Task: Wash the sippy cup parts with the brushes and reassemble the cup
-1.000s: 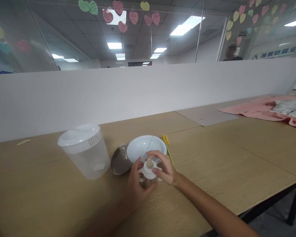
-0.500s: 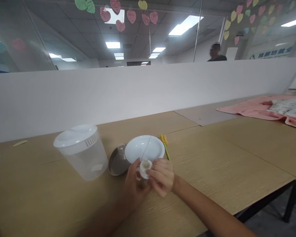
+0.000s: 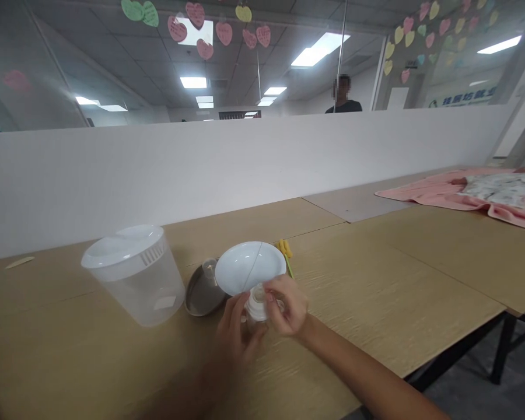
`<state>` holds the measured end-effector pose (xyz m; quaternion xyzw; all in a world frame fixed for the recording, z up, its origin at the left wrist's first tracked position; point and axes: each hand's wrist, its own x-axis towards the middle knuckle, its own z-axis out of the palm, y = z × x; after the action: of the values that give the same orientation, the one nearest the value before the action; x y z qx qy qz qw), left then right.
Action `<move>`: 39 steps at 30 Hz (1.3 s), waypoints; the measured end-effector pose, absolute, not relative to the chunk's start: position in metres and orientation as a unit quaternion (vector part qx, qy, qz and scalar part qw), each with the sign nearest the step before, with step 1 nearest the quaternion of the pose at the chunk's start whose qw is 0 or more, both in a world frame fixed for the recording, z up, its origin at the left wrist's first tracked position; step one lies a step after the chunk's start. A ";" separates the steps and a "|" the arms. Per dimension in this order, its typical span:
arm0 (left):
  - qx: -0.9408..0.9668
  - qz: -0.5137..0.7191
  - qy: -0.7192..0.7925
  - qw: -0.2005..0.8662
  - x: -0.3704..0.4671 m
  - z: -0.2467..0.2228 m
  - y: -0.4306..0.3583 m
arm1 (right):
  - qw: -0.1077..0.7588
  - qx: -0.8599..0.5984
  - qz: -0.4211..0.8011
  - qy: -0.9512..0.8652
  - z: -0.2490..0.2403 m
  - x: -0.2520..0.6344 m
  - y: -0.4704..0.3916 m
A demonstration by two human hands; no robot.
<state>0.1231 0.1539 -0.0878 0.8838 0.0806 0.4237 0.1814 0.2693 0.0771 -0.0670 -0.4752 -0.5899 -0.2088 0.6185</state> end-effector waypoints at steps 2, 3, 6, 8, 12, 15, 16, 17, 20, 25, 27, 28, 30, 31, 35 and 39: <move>0.883 0.416 0.083 0.202 0.124 -0.088 0.155 | 0.641 -0.489 -0.150 -0.572 -0.066 0.268 0.079; 0.882 0.413 0.079 0.213 0.124 -0.088 0.156 | 0.642 -0.486 -0.111 -0.583 -0.066 0.268 0.080; 0.873 0.414 0.068 0.247 0.125 -0.087 0.157 | 0.610 -0.461 0.001 -0.644 -0.063 0.271 0.082; 0.865 0.418 0.078 0.266 0.126 -0.086 0.157 | 0.580 -0.453 0.027 -0.676 -0.058 0.273 0.082; 0.861 0.421 0.079 0.274 0.126 -0.085 0.156 | 0.540 -0.472 0.043 -0.695 -0.048 0.274 0.080; 0.857 0.428 0.072 0.278 0.127 -0.086 0.155 | 0.504 -0.484 0.069 -0.712 -0.042 0.273 0.081; 0.856 0.429 0.075 0.279 0.127 -0.086 0.155 | 0.495 -0.492 0.076 -0.712 -0.041 0.273 0.081; 0.854 0.431 0.079 0.280 0.127 -0.087 0.155 | 0.488 -0.504 0.081 -0.708 -0.040 0.272 0.082; 0.854 0.429 0.091 0.279 0.127 -0.088 0.156 | 0.486 -0.533 0.089 -0.687 -0.039 0.270 0.085; 0.860 0.421 0.118 0.262 0.127 -0.089 0.152 | 0.523 -0.600 0.069 -0.602 -0.047 0.261 0.092; 0.857 0.423 0.132 0.262 0.126 -0.090 0.148 | 0.544 -0.636 0.057 -0.544 -0.051 0.256 0.094; 0.857 0.426 0.132 0.260 0.126 -0.092 0.147 | 0.550 -0.649 0.052 -0.524 -0.052 0.254 0.095; 0.861 0.428 0.124 0.244 0.125 -0.094 0.147 | 0.544 -0.662 0.048 -0.513 -0.052 0.251 0.095; 0.866 0.426 0.122 0.231 0.124 -0.093 0.149 | 0.536 -0.667 0.046 -0.516 -0.051 0.251 0.095; 0.898 0.423 0.056 0.104 0.118 -0.064 0.169 | 0.510 -0.682 0.016 -0.523 -0.048 0.252 0.093; 0.849 0.528 0.001 0.028 0.103 0.015 0.169 | 0.486 -0.690 0.004 -0.536 -0.049 0.254 0.094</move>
<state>0.1029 0.1687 0.0154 0.8487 0.0011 0.5281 0.0280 0.2536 0.0944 -0.0488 -0.6900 -0.5359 0.0045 0.4864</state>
